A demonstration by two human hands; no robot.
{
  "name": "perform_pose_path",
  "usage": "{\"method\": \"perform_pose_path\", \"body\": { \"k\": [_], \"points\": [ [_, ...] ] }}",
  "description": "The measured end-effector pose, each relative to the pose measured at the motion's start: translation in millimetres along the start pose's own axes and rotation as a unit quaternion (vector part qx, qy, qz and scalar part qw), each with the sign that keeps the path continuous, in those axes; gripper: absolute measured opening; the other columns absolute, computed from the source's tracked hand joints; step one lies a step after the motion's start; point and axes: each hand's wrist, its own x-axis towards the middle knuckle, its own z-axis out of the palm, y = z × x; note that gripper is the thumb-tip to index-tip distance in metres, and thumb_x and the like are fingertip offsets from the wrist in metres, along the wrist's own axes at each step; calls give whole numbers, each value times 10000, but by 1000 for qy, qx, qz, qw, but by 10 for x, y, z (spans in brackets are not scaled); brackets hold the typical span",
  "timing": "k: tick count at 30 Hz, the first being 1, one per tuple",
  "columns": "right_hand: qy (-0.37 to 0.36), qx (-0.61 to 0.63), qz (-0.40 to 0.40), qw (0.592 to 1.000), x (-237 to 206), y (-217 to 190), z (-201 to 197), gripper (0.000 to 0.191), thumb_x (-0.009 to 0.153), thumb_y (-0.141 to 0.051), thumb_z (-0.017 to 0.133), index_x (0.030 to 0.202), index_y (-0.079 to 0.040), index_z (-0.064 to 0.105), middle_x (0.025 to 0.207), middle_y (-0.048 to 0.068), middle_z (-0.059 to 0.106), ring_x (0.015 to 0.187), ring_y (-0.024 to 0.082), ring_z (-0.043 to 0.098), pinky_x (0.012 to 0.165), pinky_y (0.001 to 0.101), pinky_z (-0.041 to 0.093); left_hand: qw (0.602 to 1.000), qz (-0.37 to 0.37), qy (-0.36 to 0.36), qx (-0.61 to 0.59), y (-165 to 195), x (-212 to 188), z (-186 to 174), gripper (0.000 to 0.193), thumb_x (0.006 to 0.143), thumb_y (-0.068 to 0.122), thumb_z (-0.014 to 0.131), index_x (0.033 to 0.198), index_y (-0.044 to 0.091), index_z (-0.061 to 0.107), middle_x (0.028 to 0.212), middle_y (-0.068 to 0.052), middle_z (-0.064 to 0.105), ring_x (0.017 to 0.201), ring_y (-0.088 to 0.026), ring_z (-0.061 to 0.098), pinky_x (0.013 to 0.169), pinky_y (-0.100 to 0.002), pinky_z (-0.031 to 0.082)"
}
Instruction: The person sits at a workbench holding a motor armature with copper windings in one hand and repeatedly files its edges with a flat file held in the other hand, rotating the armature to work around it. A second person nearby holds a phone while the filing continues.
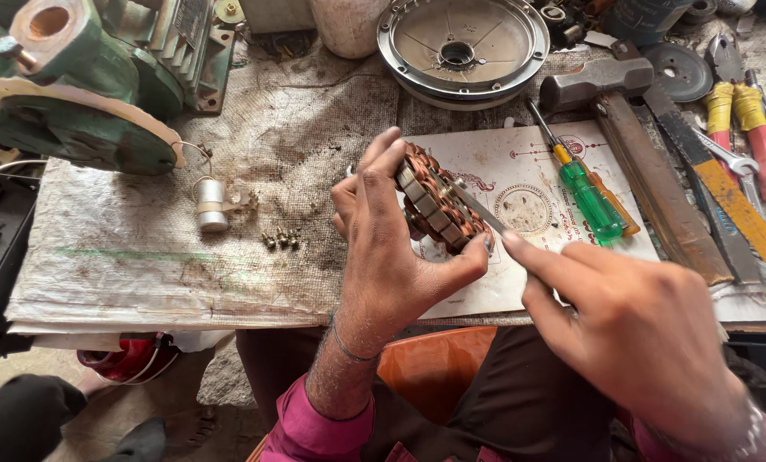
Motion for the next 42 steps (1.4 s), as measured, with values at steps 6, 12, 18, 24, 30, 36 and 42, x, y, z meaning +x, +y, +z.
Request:
{"method": "perform_pose_path", "body": {
  "k": [6,12,18,24,30,36,42],
  "points": [
    [-20,-1,-4,1000,102,-1,55,459,832,-215,732,1290,-220,749,730,50,656,563,263,634,512,401,492,1000,-1,-5,23,-3,-7,3,1287,558,479,969,1537,4,281,1575,-212,350,1361,-352,358,1150,-507,294],
    [-9,-5,-2,1000,32,-44,-13,416,841,-223,723,1256,-209,757,745,31,667,566,257,631,516,398,483,998,-10,8,60,16,4,-15,1235,557,483,996,1491,-5,352,1481,-188,461,1340,-348,427,1120,-509,338],
    [-1,-31,-17,999,122,-131,-80,403,834,-232,731,1234,-197,763,714,27,660,569,253,644,516,396,494,999,31,9,36,-12,34,-51,1208,578,495,971,1492,-10,363,1442,-191,520,1307,-336,489,1124,-479,378],
    [-9,-32,4,999,150,-181,-120,380,852,-230,736,1230,-214,774,735,18,666,574,242,643,530,379,496,998,-25,-58,-25,-29,-8,-66,1226,552,483,959,1505,-12,368,1351,-157,575,1248,-314,519,1095,-472,378],
    [-8,-55,-8,998,73,-149,-138,405,846,-247,739,1248,-212,774,727,12,659,568,249,639,508,389,482,995,-54,-82,-37,-20,5,-44,1234,574,465,944,1526,6,309,1312,-147,570,1244,-305,522,1087,-502,354],
    [-10,-53,-4,999,22,-102,-60,422,842,-242,742,1261,-205,771,704,11,642,555,237,632,508,384,482,995,-47,-82,-33,-37,0,-40,1237,560,469,945,1515,12,306,1318,-145,565,1248,-309,511,1089,-503,344],
    [-11,-44,7,999,23,-101,-30,423,843,-225,742,1264,-211,768,692,16,636,548,233,627,513,378,486,995,-50,-78,-40,-31,-12,-21,1244,582,474,949,1534,11,297,1346,-155,550,1270,-312,503,1100,-510,340]
  ]
}}
